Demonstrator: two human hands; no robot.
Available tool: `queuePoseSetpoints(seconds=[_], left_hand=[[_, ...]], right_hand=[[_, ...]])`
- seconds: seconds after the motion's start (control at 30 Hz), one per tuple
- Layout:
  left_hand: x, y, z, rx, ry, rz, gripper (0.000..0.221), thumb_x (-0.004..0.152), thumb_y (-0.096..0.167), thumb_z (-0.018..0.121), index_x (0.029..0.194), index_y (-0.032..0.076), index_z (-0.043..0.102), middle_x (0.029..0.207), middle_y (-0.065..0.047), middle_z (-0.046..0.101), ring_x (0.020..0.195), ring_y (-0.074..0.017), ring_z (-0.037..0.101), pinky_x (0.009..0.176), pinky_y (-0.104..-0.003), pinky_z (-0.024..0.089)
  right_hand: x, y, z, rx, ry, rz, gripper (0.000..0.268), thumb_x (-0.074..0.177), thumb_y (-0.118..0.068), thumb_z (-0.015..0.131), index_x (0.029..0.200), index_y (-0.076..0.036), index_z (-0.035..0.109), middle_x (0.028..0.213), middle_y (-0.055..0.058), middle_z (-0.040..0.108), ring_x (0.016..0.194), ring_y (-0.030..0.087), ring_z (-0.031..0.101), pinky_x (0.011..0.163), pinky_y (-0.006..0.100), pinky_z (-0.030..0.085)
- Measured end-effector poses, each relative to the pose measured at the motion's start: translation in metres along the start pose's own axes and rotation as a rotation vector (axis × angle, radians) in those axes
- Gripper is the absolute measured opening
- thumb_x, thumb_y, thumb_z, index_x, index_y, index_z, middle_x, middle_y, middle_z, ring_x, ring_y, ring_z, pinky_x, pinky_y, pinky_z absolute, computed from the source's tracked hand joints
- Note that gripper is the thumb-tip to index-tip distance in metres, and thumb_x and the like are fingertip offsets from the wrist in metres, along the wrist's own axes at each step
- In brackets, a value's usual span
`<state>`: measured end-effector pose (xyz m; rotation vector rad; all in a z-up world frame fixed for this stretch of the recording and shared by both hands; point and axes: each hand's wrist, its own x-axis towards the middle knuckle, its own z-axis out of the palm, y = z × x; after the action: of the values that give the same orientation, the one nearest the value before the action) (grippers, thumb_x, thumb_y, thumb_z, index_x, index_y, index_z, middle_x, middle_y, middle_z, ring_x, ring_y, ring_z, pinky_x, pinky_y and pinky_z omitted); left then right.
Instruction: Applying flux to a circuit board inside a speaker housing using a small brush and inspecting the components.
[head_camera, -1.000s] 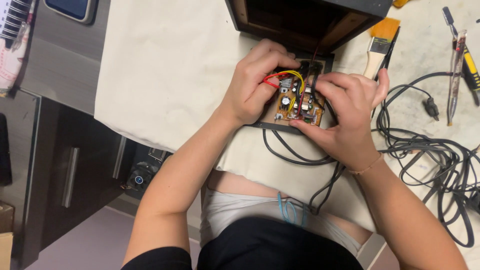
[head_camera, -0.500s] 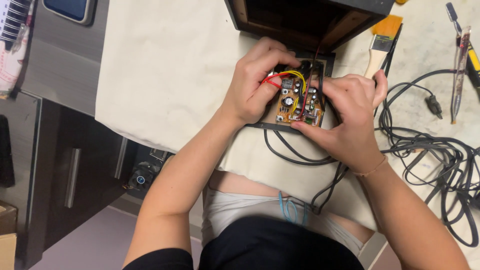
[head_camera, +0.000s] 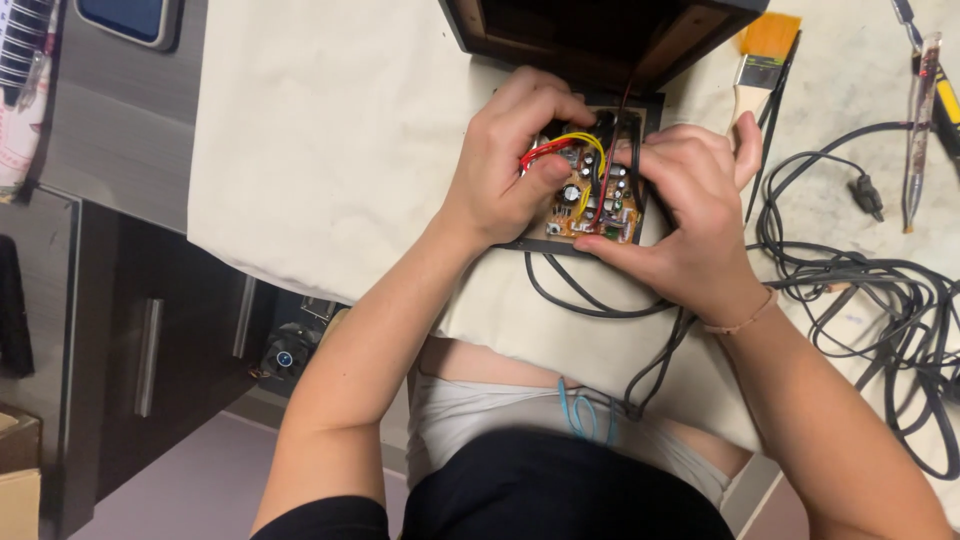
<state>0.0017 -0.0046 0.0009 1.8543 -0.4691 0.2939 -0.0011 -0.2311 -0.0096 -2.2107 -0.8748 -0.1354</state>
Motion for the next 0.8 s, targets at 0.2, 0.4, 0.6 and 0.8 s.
queuePoseSetpoints(seconds=[0.2,0.4,0.6,0.8], left_hand=[[-0.002,-0.007,-0.002,-0.018,0.002,0.016,0.064,0.106,0.058,0.036,0.110,0.001,0.065,0.106,-0.015,0.060,0.100,-0.0292,0.062,0.091,-0.038,0.050],[-0.003,-0.012,-0.002,-0.018,0.006,0.023,0.062,0.107,0.056,0.036,0.111,0.002,0.066,0.106,-0.016,0.062,0.101,-0.0299,0.063,0.091,-0.039,0.050],[-0.005,-0.016,0.000,-0.005,0.037,0.037,0.062,0.107,0.055,0.034,0.108,0.003,0.067,0.105,-0.014,0.064,0.099,-0.0288,0.064,0.089,-0.038,0.051],[-0.007,-0.014,0.002,-0.047,0.026,-0.006,0.080,0.102,0.073,0.022,0.107,0.005,0.066,0.108,-0.014,0.062,0.102,-0.0276,0.063,0.093,-0.036,0.049]], right_hand=[[0.000,0.002,-0.011,-0.012,-0.075,0.022,0.073,0.082,-0.055,0.089,0.129,-0.004,0.068,0.115,0.010,0.062,0.123,0.033,0.055,0.123,0.061,0.003],[0.001,0.004,-0.021,0.026,-0.113,0.052,0.073,0.075,-0.049,0.092,0.126,-0.004,0.065,0.113,0.008,0.060,0.121,0.032,0.054,0.126,0.062,0.005],[0.001,0.004,-0.031,0.074,-0.183,0.081,0.073,0.066,-0.050,0.090,0.121,-0.009,0.065,0.113,0.005,0.059,0.115,0.025,0.056,0.127,0.059,0.006],[0.001,-0.008,-0.011,-0.103,-0.091,0.040,0.067,0.076,-0.050,0.087,0.125,-0.009,0.066,0.112,0.004,0.062,0.119,0.029,0.055,0.125,0.057,0.005]])
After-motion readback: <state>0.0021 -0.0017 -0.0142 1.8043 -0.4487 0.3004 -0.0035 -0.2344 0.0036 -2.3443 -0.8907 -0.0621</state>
